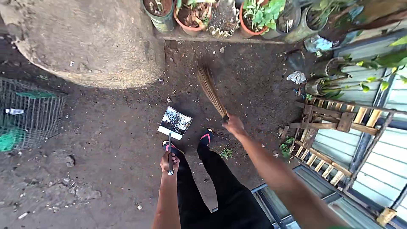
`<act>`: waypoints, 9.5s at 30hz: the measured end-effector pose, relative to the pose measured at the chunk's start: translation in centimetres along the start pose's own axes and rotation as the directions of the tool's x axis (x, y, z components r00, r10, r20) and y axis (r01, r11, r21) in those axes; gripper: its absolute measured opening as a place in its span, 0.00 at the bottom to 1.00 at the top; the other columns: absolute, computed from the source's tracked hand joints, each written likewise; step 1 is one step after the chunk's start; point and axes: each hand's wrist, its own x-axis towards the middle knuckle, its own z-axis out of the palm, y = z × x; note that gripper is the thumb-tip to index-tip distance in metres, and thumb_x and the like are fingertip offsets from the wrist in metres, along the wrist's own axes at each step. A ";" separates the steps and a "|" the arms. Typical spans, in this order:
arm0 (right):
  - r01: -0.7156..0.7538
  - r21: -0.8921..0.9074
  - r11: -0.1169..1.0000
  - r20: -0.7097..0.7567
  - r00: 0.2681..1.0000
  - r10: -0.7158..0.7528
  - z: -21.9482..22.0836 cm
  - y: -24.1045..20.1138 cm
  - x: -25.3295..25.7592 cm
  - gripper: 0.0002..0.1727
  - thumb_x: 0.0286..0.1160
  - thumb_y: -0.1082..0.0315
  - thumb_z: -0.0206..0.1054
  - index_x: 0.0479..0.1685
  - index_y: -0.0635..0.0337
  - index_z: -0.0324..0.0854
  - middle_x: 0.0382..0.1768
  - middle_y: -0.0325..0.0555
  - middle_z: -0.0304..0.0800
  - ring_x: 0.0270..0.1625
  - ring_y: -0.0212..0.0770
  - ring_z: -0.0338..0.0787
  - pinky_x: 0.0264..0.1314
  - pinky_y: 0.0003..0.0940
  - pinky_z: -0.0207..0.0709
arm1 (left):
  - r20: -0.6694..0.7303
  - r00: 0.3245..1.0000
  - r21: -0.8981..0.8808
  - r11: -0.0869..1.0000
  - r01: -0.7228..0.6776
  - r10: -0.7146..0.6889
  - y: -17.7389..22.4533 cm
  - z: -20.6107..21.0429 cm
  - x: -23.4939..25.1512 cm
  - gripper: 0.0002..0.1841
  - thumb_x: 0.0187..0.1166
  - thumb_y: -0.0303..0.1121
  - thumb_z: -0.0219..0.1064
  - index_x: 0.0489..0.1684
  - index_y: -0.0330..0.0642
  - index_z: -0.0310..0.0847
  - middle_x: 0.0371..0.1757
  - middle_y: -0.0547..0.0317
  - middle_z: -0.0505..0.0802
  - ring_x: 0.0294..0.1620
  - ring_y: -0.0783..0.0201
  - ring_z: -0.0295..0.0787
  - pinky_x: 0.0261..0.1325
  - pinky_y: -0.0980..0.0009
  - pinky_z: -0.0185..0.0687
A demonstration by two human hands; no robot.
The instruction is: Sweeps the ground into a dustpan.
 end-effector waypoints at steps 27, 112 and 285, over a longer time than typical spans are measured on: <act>0.549 -0.469 0.691 0.137 0.819 -0.557 14.4 -18.3 -8.0 0.36 0.84 0.55 0.67 0.92 0.27 0.61 0.62 0.65 0.88 0.55 0.68 0.91 0.52 0.67 0.84 | 0.143 0.986 -0.343 0.930 0.132 -0.087 7.8 -27.5 7.1 0.19 0.90 0.39 0.47 0.25 0.48 0.74 0.12 0.70 0.77 0.05 0.77 0.70 0.08 0.84 0.68; 0.347 -0.259 0.901 -0.041 0.928 -0.370 -15.3 2.7 -0.9 0.38 0.72 0.43 0.77 0.86 0.27 0.72 0.66 0.60 0.90 0.70 0.69 0.86 0.70 0.77 0.73 | 0.344 0.929 -0.401 0.916 0.014 0.137 15.3 -23.9 -2.8 0.19 0.87 0.38 0.53 0.35 0.34 0.86 0.14 0.62 0.84 0.09 0.74 0.80 0.12 0.82 0.77; -0.439 0.895 0.084 0.268 0.677 0.685 79.1 -13.2 -50.6 0.49 0.76 0.54 0.73 0.97 0.46 0.49 0.55 0.63 0.92 0.57 0.63 0.93 0.62 0.64 0.82 | 0.416 0.909 0.909 0.038 -0.415 -0.021 27.1 -36.8 16.7 0.08 0.88 0.34 0.52 0.36 0.47 0.69 0.16 0.67 0.76 0.06 0.78 0.65 0.08 0.84 0.64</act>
